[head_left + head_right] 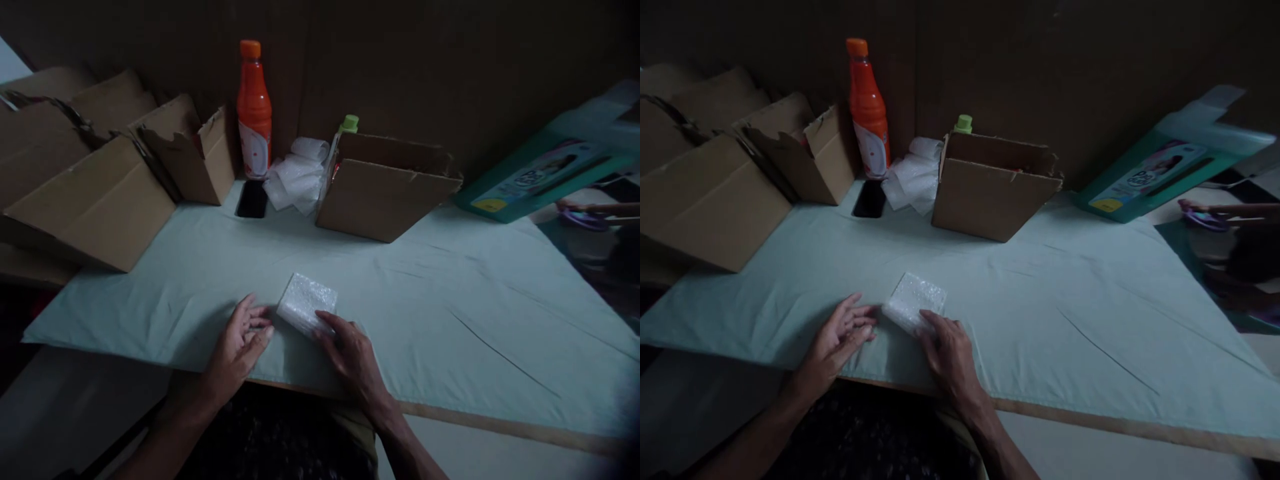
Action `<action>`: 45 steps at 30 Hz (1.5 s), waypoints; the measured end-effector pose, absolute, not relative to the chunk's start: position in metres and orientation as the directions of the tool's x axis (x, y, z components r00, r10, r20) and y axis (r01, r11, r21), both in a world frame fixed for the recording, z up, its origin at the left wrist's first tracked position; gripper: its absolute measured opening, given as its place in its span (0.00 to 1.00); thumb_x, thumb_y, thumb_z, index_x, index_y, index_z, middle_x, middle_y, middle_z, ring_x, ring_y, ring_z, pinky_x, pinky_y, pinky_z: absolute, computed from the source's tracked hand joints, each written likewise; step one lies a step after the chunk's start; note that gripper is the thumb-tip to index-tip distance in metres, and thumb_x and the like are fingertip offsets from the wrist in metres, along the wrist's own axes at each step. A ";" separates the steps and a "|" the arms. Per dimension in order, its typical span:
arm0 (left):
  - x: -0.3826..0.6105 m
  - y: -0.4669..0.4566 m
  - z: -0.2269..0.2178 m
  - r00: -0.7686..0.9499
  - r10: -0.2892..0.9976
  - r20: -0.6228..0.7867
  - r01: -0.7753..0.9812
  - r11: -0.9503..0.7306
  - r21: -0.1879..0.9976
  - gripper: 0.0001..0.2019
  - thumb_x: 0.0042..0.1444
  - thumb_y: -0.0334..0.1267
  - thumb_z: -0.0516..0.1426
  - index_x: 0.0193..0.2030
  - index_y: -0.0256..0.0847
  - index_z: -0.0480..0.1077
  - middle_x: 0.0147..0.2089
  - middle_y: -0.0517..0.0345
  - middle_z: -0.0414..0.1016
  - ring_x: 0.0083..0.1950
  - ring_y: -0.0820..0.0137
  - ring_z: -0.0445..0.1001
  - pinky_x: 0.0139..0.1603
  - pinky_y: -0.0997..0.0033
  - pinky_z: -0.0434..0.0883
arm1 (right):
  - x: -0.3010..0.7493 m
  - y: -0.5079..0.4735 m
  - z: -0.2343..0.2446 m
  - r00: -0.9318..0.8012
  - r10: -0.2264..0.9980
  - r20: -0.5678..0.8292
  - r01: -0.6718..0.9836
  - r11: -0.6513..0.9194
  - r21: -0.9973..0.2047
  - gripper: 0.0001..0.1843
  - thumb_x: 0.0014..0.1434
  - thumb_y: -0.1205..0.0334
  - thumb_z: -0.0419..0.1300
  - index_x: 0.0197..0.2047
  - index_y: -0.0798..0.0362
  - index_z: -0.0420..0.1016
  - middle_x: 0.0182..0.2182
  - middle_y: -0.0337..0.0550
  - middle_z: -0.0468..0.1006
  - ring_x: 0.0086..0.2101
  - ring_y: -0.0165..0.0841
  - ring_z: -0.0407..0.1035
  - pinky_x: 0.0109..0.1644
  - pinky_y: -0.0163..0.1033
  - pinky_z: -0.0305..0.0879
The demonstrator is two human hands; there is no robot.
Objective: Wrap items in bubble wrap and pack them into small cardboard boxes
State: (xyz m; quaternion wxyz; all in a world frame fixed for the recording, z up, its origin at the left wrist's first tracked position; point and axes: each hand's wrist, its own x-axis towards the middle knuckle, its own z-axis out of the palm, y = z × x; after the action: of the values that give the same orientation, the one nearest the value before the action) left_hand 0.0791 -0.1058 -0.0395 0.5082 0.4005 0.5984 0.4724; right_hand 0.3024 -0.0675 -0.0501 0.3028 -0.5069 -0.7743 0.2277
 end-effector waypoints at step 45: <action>0.115 -0.100 -0.035 0.255 0.905 -0.340 -0.300 0.408 0.862 0.34 0.49 0.54 0.67 0.60 0.44 0.66 0.46 0.51 0.77 0.40 0.64 0.76 0.34 0.73 0.73 | 0.307 -0.058 -0.025 -0.391 0.920 -0.021 0.229 0.075 -0.971 0.19 0.61 0.45 0.63 0.41 0.53 0.77 0.32 0.40 0.77 0.32 0.32 0.69 0.36 0.33 0.65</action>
State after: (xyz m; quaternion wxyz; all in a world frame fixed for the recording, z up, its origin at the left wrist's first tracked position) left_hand 0.1152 -0.0999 -0.0351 0.7140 0.3434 0.4408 0.4219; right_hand 0.3065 -0.0579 -0.0252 0.3331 -0.4399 -0.6530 0.5188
